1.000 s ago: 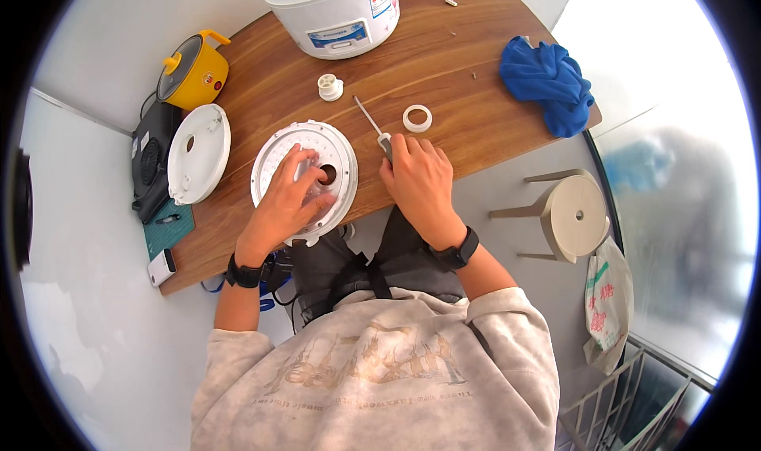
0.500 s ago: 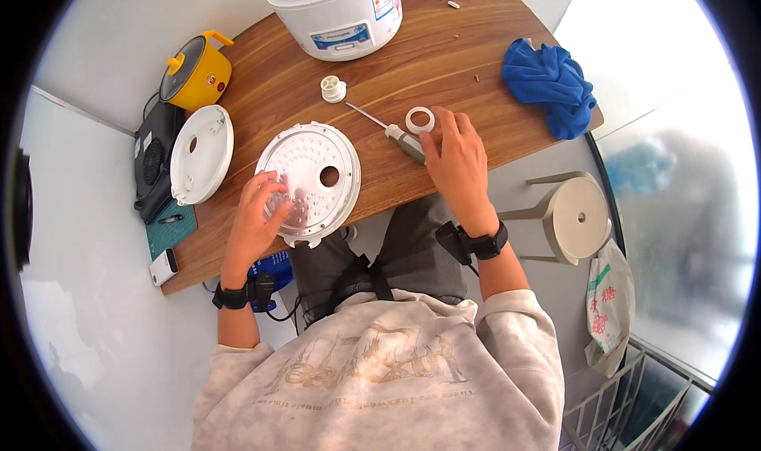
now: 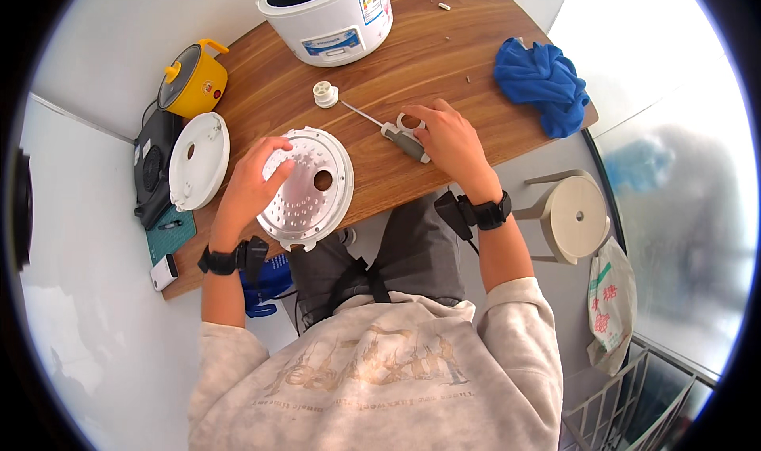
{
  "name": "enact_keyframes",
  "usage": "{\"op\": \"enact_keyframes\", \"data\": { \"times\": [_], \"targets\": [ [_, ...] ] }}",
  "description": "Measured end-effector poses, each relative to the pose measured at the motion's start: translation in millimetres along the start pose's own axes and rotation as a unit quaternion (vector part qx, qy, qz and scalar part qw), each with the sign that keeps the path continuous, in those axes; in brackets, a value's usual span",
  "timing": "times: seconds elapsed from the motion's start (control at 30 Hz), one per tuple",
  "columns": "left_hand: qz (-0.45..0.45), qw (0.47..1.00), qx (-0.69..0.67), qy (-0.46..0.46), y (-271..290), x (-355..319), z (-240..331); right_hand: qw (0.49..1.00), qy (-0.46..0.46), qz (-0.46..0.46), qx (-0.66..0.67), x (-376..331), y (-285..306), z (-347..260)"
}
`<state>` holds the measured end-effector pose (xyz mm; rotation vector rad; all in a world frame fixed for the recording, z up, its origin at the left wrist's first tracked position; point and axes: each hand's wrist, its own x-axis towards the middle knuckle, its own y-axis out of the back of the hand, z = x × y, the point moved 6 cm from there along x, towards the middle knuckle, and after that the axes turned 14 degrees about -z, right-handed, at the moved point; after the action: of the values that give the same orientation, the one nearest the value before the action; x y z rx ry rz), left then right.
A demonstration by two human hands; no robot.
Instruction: The person uses a screwdriver to loosen and remove screws from a white perforated plastic lid, then separates the lid from its base. They insert a small white plastic component into the center of the lid and reattach the lid to the base.
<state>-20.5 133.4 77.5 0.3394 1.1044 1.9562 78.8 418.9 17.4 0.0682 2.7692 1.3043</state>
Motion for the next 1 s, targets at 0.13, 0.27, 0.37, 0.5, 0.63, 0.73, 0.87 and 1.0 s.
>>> {"op": "enact_keyframes", "data": {
  "times": [0.13,0.27,0.37,0.5,0.63,0.73,0.87,1.0],
  "targets": [
    [-0.014,1.0,0.017,0.02,14.5,31.4,-9.2,0.999,0.019,0.014,0.039,-0.3,-0.3,-2.9],
    [0.027,0.997,0.046,0.056,31.1,34.4,-27.8,0.997,-0.003,-0.007,0.079,-4.1,0.4,5.6],
    [0.053,0.988,0.09,0.111,42.8,12.2,-56.1,0.995,0.022,0.025,0.096,-9.7,-4.4,9.0],
    [0.091,0.976,0.166,0.11,52.7,-36.9,-87.1,0.993,0.045,0.048,0.097,-11.3,-8.3,12.2],
    [0.123,0.977,0.107,0.135,51.4,-65.8,-88.5,0.992,0.039,0.06,0.106,-11.0,-12.3,18.9],
    [0.142,0.97,0.127,0.153,47.5,-75.8,-95.4,0.991,0.038,0.076,0.106,-12.1,-12.9,19.0],
    [0.13,0.964,0.192,0.133,43.6,-82.8,-111.3,0.989,0.05,0.091,0.104,-11.7,-14.0,17.9],
    [0.138,0.962,0.154,0.18,37.6,-82.9,-129.5,0.99,0.049,0.095,0.095,-13.1,-11.9,15.0]
  ]
}}
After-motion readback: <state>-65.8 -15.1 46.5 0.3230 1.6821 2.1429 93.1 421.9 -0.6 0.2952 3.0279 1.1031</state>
